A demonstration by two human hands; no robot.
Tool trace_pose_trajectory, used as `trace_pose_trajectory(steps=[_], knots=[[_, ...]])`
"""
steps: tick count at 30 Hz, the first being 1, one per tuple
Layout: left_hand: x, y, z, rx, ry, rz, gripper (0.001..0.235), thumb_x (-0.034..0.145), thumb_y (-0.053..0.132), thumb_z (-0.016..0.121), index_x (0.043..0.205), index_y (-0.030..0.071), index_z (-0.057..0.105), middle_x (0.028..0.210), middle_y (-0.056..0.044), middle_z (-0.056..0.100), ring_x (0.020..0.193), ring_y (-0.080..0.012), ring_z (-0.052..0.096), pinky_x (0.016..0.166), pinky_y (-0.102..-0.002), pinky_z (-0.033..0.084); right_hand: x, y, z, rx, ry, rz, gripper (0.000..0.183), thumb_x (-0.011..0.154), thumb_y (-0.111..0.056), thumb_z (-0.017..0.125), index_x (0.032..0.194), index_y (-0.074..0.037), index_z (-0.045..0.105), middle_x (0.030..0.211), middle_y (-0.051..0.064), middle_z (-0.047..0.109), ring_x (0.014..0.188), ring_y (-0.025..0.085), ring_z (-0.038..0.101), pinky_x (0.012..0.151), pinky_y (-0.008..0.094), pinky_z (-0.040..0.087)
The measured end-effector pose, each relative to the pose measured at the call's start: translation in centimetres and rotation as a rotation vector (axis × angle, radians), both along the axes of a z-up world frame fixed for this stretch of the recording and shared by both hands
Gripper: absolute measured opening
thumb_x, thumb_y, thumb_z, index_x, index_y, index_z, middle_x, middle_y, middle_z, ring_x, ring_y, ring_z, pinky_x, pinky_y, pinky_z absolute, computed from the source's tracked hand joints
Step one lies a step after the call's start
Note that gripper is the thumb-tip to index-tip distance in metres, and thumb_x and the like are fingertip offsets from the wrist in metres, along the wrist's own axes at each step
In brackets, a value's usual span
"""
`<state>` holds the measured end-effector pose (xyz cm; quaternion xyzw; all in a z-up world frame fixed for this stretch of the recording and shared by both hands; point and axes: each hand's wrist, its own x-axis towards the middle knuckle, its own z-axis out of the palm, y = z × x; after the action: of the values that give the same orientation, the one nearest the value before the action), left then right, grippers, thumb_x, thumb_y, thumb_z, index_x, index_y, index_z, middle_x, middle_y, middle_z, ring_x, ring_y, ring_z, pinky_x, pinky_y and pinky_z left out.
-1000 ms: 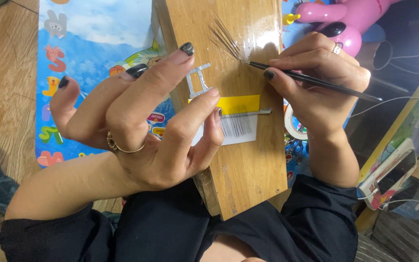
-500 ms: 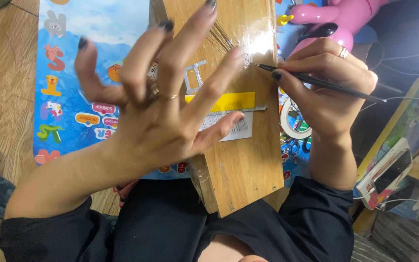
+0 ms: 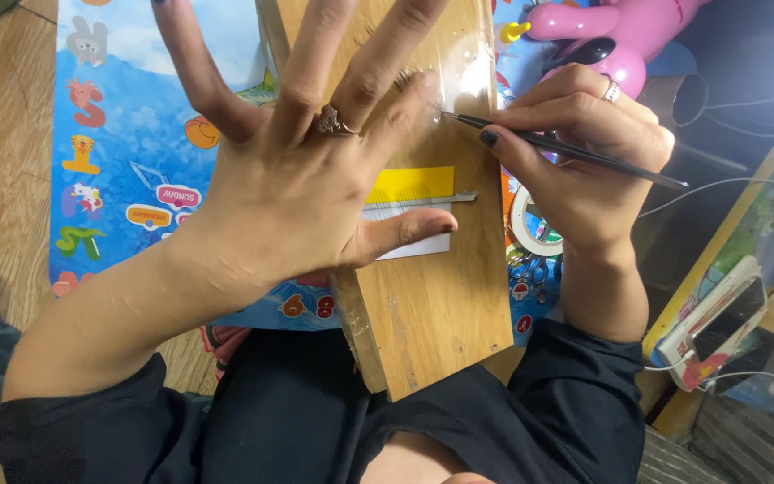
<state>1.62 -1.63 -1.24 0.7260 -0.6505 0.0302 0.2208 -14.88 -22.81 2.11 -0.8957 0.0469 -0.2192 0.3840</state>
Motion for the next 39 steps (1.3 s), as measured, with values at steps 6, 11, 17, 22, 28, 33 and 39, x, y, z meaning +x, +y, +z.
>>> trace_pose_trajectory(steps=[6,11,17,22,28,33,39], knots=[[-0.4,-0.7,0.2,0.052,0.008,-0.012,0.106,0.123,0.097,0.072,0.151,-0.006,0.082,0.183,-0.014,0.023,0.162,-0.038,0.007,0.105,-0.086,0.0,-0.7,-0.4,-0.4,0.053,0.008,-0.016,0.014,0.097,0.02,0.081,0.095,0.015,0.068,0.09,0.027,0.067,0.084,0.034,0.064,0.077,0.039,0.051],[-0.6,-1.3,0.7,0.143,-0.184,0.066,0.106,0.111,0.111,0.059,0.154,0.014,0.074,0.174,-0.009,0.014,0.155,-0.0356,0.011,0.123,-0.065,0.035,-2.1,-1.1,-0.9,0.001,0.003,-0.096,0.015,0.099,0.015,0.083,0.092,0.015,0.069,0.09,0.026,0.071,0.083,0.035,0.067,0.078,0.04,0.053],[0.0,-1.2,1.5,0.148,-0.056,0.022,0.098,0.112,0.09,0.068,0.16,0.005,0.077,0.167,-0.025,0.023,0.147,-0.0484,0.013,0.119,-0.072,0.022,-3.2,-1.8,-0.4,0.132,0.017,-0.106,0.016,0.103,0.006,0.077,0.093,0.014,0.067,0.087,0.023,0.067,0.081,0.03,0.062,0.076,0.037,0.049],[0.9,-1.0,1.6,0.013,-0.035,-0.033,0.082,0.117,0.062,0.077,0.156,-0.008,0.066,0.133,-0.047,0.059,0.137,-0.0562,0.029,0.113,-0.069,0.024,-4.4,-2.4,0.0,0.102,0.01,-0.101,0.015,0.101,0.01,0.08,0.096,0.016,0.068,0.089,0.025,0.066,0.082,0.031,0.061,0.075,0.038,0.047],[1.6,0.7,-0.2,-0.238,0.041,0.178,0.018,0.123,0.004,0.091,0.111,0.017,0.088,0.155,-0.02,0.036,0.128,-0.047,0.047,0.113,-0.054,0.027,-4.5,-1.8,0.4,0.064,-0.001,-0.095,0.016,0.098,0.01,0.084,0.096,0.014,0.069,0.089,0.024,0.067,0.082,0.031,0.063,0.076,0.038,0.049],[1.7,0.9,1.1,-0.383,0.229,0.148,0.023,0.116,0.01,0.081,0.096,0.001,0.077,0.125,-0.026,0.051,0.089,-0.032,0.048,0.064,-0.04,0.028,-3.1,-0.7,1.0,0.055,-0.033,-0.013,0.015,0.096,0.01,0.083,0.098,0.016,0.069,0.091,0.025,0.067,0.082,0.032,0.062,0.078,0.04,0.048],[1.6,1.2,-0.1,-0.334,0.238,0.14,0.015,0.112,0.023,0.082,0.114,0.008,0.078,0.124,-0.019,0.048,0.116,-0.0377,0.035,0.094,-0.053,0.027,-1.3,1.0,1.0,-0.025,0.002,-0.015,0.017,0.096,0.021,0.087,0.095,0.017,0.071,0.092,0.027,0.069,0.083,0.032,0.066,0.076,0.037,0.051]])
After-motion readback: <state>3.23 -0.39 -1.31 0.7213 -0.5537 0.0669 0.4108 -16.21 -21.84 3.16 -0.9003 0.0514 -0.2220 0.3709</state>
